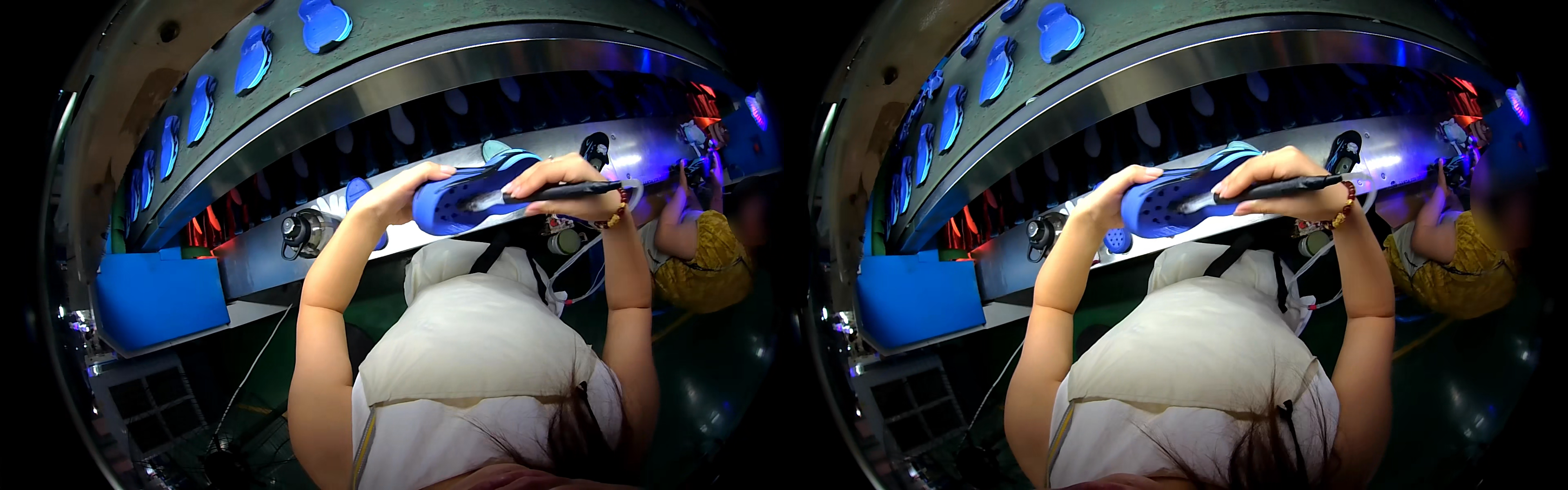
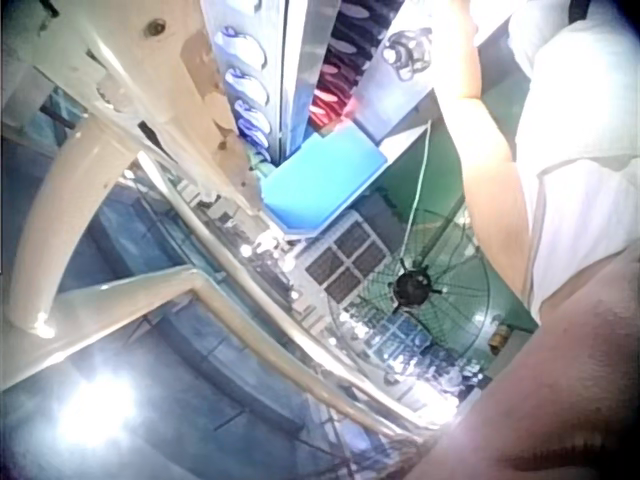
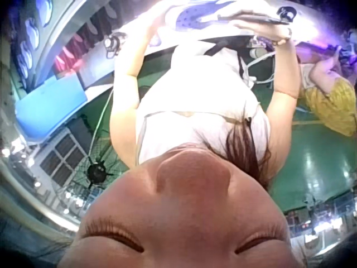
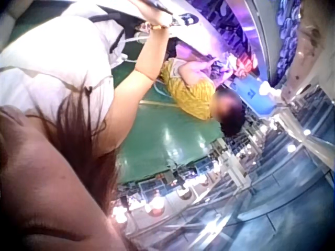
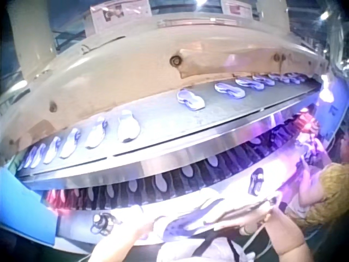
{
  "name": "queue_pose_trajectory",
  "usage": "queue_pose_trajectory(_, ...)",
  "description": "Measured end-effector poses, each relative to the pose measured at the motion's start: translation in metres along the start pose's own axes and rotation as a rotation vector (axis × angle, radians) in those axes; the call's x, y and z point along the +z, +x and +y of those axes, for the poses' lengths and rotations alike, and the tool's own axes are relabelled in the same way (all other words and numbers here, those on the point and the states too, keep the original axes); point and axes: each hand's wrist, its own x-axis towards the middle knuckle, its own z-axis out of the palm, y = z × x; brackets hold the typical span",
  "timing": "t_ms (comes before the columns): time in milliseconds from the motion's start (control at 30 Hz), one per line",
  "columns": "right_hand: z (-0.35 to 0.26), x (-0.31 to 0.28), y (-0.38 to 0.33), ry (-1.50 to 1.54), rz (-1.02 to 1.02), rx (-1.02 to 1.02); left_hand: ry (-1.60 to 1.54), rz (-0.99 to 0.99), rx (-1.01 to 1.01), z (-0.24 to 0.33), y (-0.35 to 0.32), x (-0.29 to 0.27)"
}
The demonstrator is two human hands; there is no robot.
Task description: The person picks up a blue shoe sole from a conveyor belt and applies a liquid from a container to it using a brush. They then place the brushed sole back onto the conveyor belt and repeat this action with other soles.
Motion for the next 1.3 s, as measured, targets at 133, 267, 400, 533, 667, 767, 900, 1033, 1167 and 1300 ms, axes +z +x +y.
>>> queue_pose_trajectory(133, 0.002, 0.015, -0.011, -0.017, -0.07, 0.017, -0.002, 0.0, 0.121, -0.01, 0.0, -0.024)
queue_pose_trajectory(267, 0.011, 0.014, -0.012, 0.095, 0.212, 0.14, -0.203, -0.115, 0.211, -0.015, 0.001, -0.041)
queue_pose_trajectory(400, 0.01, 0.024, -0.015, 0.047, 0.184, 0.18, -0.184, -0.142, 0.255, -0.013, -0.004, -0.048)
queue_pose_trajectory(533, 0.003, 0.029, -0.012, 0.143, 0.231, -0.043, -0.711, -0.55, 0.401, -0.038, 0.02, -0.072)
queue_pose_trajectory(667, 0.024, 0.04, -0.007, 0.06, 0.469, 0.215, -0.675, -0.196, 0.508, -0.045, 0.046, -0.01)
queue_pose_trajectory(767, 0.038, 0.044, 0.009, 0.166, 0.55, 0.271, -0.686, -0.183, 0.418, -0.057, 0.059, -0.009)
queue_pose_trajectory(900, 0.033, 0.053, 0.029, -0.336, 0.521, 0.019, -0.685, -0.163, 0.482, -0.053, 0.065, -0.006)
queue_pose_trajectory(1033, 0.007, 0.072, 0.016, -0.424, 0.205, -0.121, -0.737, -0.134, 0.529, -0.051, 0.062, -0.018)
queue_pose_trajectory(1167, 0.009, 0.055, 0.015, -0.077, 0.318, -0.035, -0.761, -0.174, 0.551, -0.047, 0.053, -0.012)
queue_pose_trajectory(1300, 0.01, 0.061, 0.027, -0.153, 0.453, -0.034, -0.783, -0.3, 0.625, -0.035, 0.052, 0.006)
